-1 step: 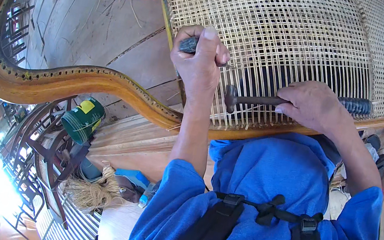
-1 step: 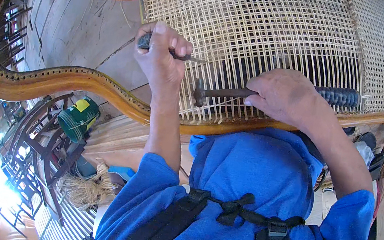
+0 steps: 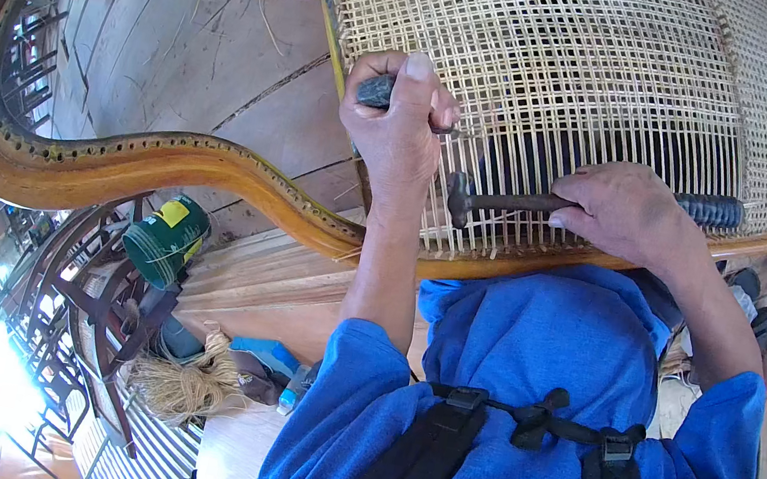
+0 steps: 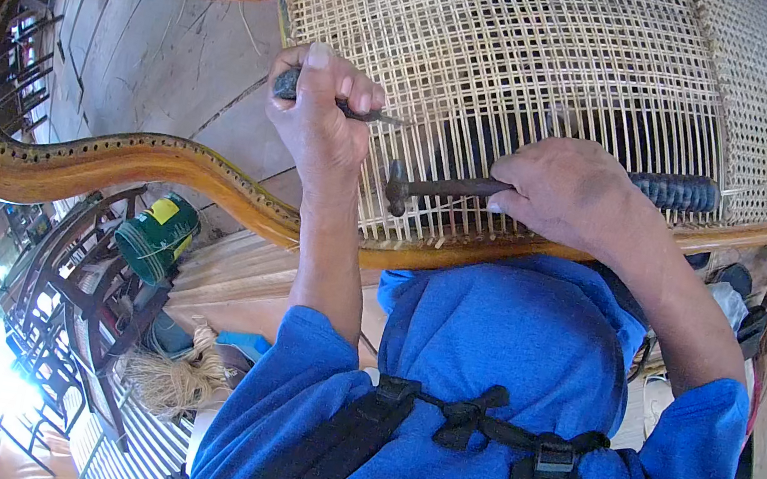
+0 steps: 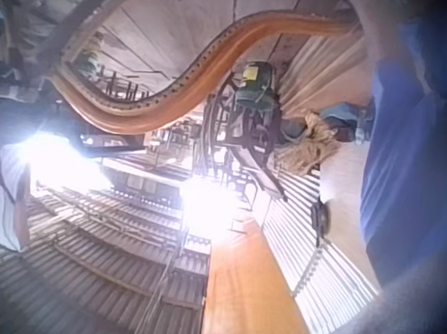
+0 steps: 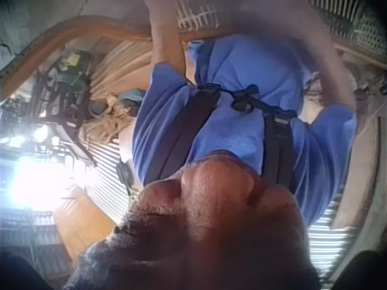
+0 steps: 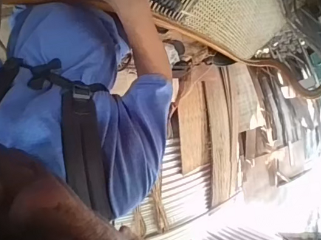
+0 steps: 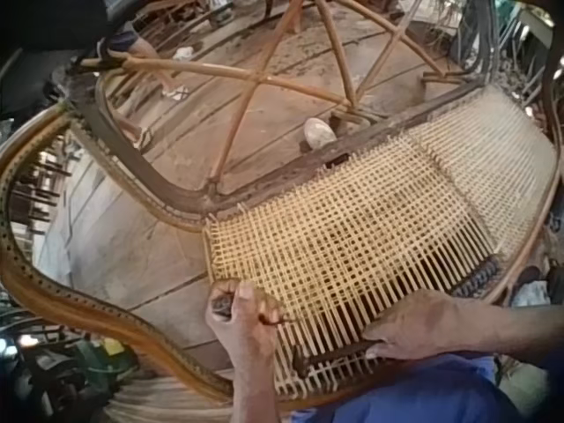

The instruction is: Repairing a woven chair or bench by weaving new material and securing it with nails and a hammer.

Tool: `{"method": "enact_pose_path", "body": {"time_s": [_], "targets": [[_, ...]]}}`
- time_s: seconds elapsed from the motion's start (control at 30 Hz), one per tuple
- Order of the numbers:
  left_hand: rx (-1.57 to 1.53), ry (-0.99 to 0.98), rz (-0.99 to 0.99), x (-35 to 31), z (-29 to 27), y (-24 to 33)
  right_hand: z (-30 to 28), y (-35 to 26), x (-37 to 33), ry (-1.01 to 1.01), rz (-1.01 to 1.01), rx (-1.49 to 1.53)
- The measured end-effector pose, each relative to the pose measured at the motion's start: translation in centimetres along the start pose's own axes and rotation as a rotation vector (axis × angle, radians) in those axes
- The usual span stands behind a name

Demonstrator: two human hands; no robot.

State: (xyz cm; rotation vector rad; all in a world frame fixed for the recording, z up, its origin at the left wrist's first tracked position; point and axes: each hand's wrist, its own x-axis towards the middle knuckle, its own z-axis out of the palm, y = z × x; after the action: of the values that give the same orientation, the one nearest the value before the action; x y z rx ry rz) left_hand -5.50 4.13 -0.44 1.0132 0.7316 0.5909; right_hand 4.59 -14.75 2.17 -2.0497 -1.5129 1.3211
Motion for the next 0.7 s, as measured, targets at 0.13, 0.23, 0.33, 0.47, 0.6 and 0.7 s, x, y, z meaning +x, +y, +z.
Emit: {"method": "enact_pose_path", "body": {"time_s": [0.13,0.23,0.33,0.47,0.6,0.7], "targets": [[0.016,0.031,-0.041,-0.1,0.4,-0.4,-0.2,-0.3,0.0,-0.026,0.022,-0.004],[0.074,0.002,0.009,-0.5,0.9,-0.9,-0.4,0.2,0.3,-0.038,0.041,-0.023],[0.093,0.027,0.031,-0.7,0.8,-0.8,-1.1,0.4,0.8,-0.042,0.132,-0.026],[-0.100,0.096,-0.027,-0.5,0.3,-0.4,-0.6,1.7,-0.9,0.036,0.087,-0.028],[-0.051,0.072,0.014,-1.3,2.0,-0.6,-0.7,2.8,-3.2,0.055,0.101,0.077],[-0.023,0.053,-0.007,-0.9,1.8,-0.9,-1.3,3.1,-4.0,0.046,0.190,0.103]]}}
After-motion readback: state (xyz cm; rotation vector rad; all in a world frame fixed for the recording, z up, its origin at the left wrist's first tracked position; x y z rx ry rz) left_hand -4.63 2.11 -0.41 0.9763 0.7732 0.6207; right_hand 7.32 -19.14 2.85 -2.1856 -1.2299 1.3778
